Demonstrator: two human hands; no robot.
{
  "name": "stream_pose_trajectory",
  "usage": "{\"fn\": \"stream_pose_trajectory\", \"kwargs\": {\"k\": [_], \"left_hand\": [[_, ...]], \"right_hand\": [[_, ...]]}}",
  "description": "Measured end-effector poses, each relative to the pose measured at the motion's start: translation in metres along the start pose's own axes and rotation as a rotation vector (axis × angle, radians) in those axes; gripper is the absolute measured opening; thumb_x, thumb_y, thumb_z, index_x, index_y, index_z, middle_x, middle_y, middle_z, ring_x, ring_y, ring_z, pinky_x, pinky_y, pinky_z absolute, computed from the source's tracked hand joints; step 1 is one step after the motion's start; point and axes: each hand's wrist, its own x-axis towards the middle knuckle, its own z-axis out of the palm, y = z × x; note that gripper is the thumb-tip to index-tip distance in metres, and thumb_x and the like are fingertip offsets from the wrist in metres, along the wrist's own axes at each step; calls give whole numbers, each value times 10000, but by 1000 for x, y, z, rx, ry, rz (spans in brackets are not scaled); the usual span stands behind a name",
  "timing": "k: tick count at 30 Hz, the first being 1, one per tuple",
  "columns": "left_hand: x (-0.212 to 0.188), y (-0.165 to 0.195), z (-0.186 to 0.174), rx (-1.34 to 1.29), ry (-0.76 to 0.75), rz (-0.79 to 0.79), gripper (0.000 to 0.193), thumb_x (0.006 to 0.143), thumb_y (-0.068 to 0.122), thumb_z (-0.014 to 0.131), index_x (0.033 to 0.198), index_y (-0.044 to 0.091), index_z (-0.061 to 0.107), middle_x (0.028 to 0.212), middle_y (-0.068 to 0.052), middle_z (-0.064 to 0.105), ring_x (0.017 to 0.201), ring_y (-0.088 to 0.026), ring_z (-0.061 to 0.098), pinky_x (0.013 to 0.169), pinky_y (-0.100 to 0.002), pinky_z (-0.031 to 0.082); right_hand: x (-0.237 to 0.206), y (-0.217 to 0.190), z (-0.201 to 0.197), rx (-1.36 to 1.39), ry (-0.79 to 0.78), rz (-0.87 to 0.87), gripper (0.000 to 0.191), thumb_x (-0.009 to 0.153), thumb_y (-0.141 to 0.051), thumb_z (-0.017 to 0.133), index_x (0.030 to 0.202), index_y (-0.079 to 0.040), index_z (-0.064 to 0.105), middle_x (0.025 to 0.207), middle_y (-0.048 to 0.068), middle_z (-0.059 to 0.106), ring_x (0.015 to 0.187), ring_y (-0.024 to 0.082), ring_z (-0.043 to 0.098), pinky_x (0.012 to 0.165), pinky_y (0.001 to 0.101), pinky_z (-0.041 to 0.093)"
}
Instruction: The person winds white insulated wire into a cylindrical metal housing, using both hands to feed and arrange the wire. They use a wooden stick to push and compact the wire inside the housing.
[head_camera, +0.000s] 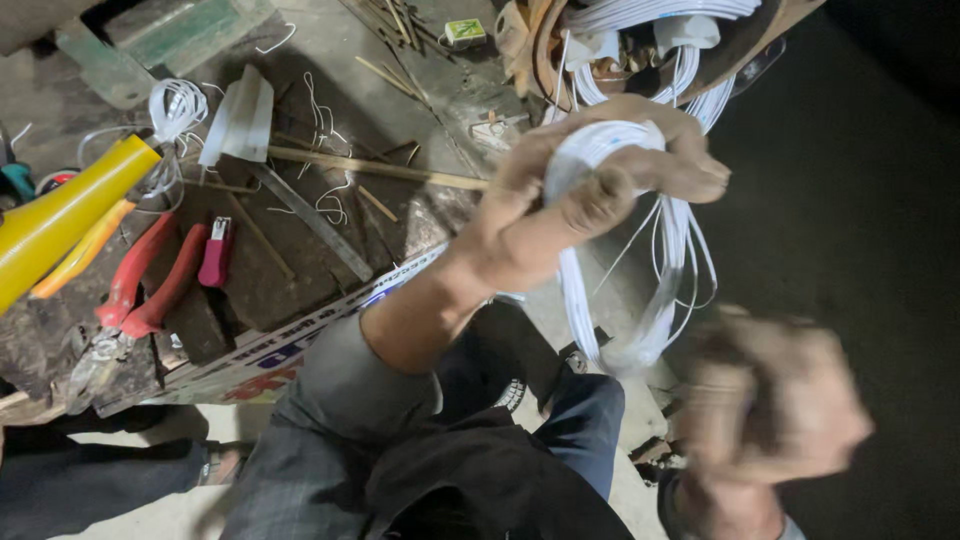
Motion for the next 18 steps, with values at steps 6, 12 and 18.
{"fn": "stream_pose_trajectory", "kwargs": {"k": [6, 12, 18], "left_hand": [[0, 1, 7, 273, -61, 95, 373, 1150, 366, 556, 1310, 45, 658, 1295, -71, 691, 1195, -177, 682, 1075, -313, 561], [-2, 16, 8, 374, -74, 115, 420, 1129, 411, 571, 1309, 55, 701, 1323, -60, 645, 1205, -164, 673, 1057, -291, 572], [-3, 30, 25, 279, -143, 39, 438, 1102, 418, 584, 1283, 40, 710, 1288, -76, 673, 1108, -179, 697, 959, -292, 597]], "right_hand": [[-2, -33, 22, 238, -376, 193, 306, 938, -33, 753, 1227, 27, 673, 992, 127, 715, 781, 160, 705, 717, 275, 559], [-2, -27, 27, 310, -454, 140, 357, 834, -82, 840, 1138, 24, 686, 852, 106, 670, 667, 194, 642, 614, 310, 520], [-10, -21, 41, 131, -222, -109, 277, 846, 63, 759, 1101, 42, 654, 923, 158, 672, 768, 285, 668, 668, 386, 541]]}}
